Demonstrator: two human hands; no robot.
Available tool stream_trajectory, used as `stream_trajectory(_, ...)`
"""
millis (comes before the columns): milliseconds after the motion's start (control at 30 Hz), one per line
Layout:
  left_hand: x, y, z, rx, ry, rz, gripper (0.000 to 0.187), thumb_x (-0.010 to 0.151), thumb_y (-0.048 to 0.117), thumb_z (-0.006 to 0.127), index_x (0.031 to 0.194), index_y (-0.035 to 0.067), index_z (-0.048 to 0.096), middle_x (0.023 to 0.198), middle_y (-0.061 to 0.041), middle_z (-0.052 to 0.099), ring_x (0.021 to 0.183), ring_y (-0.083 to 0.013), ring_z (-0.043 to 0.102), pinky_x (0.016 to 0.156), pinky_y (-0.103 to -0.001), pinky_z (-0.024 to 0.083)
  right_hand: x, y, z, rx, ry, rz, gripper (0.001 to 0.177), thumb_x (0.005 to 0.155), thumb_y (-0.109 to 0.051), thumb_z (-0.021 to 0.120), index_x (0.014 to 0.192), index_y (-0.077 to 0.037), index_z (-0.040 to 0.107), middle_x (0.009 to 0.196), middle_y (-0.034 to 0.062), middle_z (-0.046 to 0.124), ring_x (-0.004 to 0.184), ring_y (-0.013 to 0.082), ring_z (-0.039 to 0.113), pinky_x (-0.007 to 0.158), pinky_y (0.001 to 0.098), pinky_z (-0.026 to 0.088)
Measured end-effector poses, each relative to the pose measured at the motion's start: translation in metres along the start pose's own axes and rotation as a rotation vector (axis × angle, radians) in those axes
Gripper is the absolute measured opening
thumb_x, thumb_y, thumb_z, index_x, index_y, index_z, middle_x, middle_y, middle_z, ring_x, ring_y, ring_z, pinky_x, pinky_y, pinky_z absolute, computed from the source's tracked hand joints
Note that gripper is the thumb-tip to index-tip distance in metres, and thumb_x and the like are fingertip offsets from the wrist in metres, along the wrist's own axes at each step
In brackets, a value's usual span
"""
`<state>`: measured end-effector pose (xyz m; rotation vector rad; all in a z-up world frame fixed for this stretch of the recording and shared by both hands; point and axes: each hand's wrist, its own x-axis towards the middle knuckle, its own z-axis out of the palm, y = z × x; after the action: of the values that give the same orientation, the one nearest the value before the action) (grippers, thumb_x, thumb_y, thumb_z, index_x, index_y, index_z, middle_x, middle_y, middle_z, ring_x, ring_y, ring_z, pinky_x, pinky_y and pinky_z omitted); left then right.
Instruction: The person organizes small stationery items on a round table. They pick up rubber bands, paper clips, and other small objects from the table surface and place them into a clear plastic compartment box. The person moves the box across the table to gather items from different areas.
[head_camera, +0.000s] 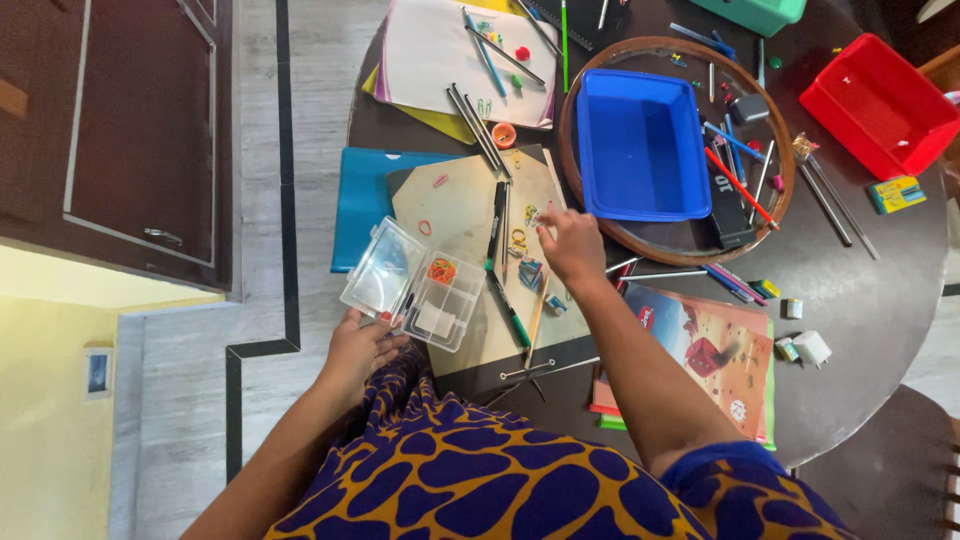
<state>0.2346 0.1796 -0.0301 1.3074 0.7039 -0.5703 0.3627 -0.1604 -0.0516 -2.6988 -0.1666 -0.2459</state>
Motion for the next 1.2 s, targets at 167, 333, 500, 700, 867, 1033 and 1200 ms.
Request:
stream_trajectory(167,0.001,-0.009,0.002,-0.049,0.035,0.002,0.044,0.098,0.021,0.056,0.14,0.017,0.044,0.118,-0.006,0.07,0.101,-0.0244,0.071,0.087,-0.038,0.056,0.049,0.011,0.013,-0.139,-0.115,-0.162,0.024,0.079,-0.02,0.074,0.103,-0.021,0.079,0.104,0.0047,0.074,0.104,0.0358,0.062,0.084,0.0488,0.05)
stream_trajectory(333,-0.001,-0.012,0.007,0.002,0.056,0.031,0.043,0.1,0.023,0.056,0.141,0.018,0.044,0.115,-0.006,0.071,0.095,-0.0205,0.071,0.077,-0.033,0.056,0.054,0.01,0.018,-0.362,-0.3,-0.26,0.01,0.09,-0.022,0.07,0.086,-0.027,0.078,0.096,-0.0042,0.074,0.108,0.0236,0.064,0.085,0.0404,0.052)
stream_trajectory(500,0.007,-0.019,0.009,-0.043,0.037,0.055,0.042,0.099,0.019,0.057,0.139,0.014,0.043,0.118,-0.009,0.073,0.094,-0.0217,0.073,0.075,-0.033,0.057,0.05,0.011,0.009,-0.323,-0.268,-0.256,0.009,0.087,-0.022,0.071,0.084,-0.027,0.078,0.089,-0.0045,0.073,0.101,0.0242,0.064,0.08,0.0407,0.05)
stream_trajectory(700,0.017,-0.028,0.01,-0.045,0.035,0.081,0.037,0.099,0.019,0.057,0.133,0.013,0.045,0.118,-0.012,0.071,0.097,-0.026,0.073,0.08,-0.038,0.059,0.041,0.011,0.0,-0.217,-0.283,-0.373,0.006,0.086,-0.027,0.075,0.092,-0.026,0.079,0.093,-0.0054,0.074,0.104,0.0237,0.065,0.084,0.041,0.049)
stream_trajectory(867,0.017,-0.029,0.01,-0.005,0.055,0.056,0.031,0.1,0.021,0.057,0.128,0.012,0.047,0.119,-0.014,0.072,0.1,-0.0281,0.074,0.084,-0.041,0.058,0.036,0.003,-0.003,-0.24,-0.287,-0.463,0.014,0.082,-0.031,0.078,0.095,-0.027,0.08,0.097,-0.0037,0.073,0.103,0.0234,0.065,0.082,0.0408,0.049)
stream_trajectory(1033,0.016,-0.032,0.011,0.008,0.052,0.048,0.03,0.099,0.02,0.056,0.127,0.014,0.048,0.119,-0.013,0.072,0.101,-0.0279,0.074,0.088,-0.042,0.058,0.025,0.0,-0.002,-0.313,-0.311,-0.437,0.01,0.085,-0.036,0.077,0.09,-0.028,0.079,0.093,-0.0062,0.073,0.099,0.0211,0.067,0.08,0.0405,0.047)
stream_trajectory(1200,0.016,-0.032,0.014,-0.001,0.048,0.047,0.032,0.099,0.022,0.059,0.127,0.012,0.048,0.119,-0.013,0.073,0.102,-0.0275,0.073,0.088,-0.042,0.057,0.015,0.003,0.006,-0.262,-0.177,-0.401,0.011,0.087,-0.034,0.075,0.083,-0.024,0.077,0.087,-0.0051,0.073,0.101,0.0251,0.067,0.08,0.0412,0.047)
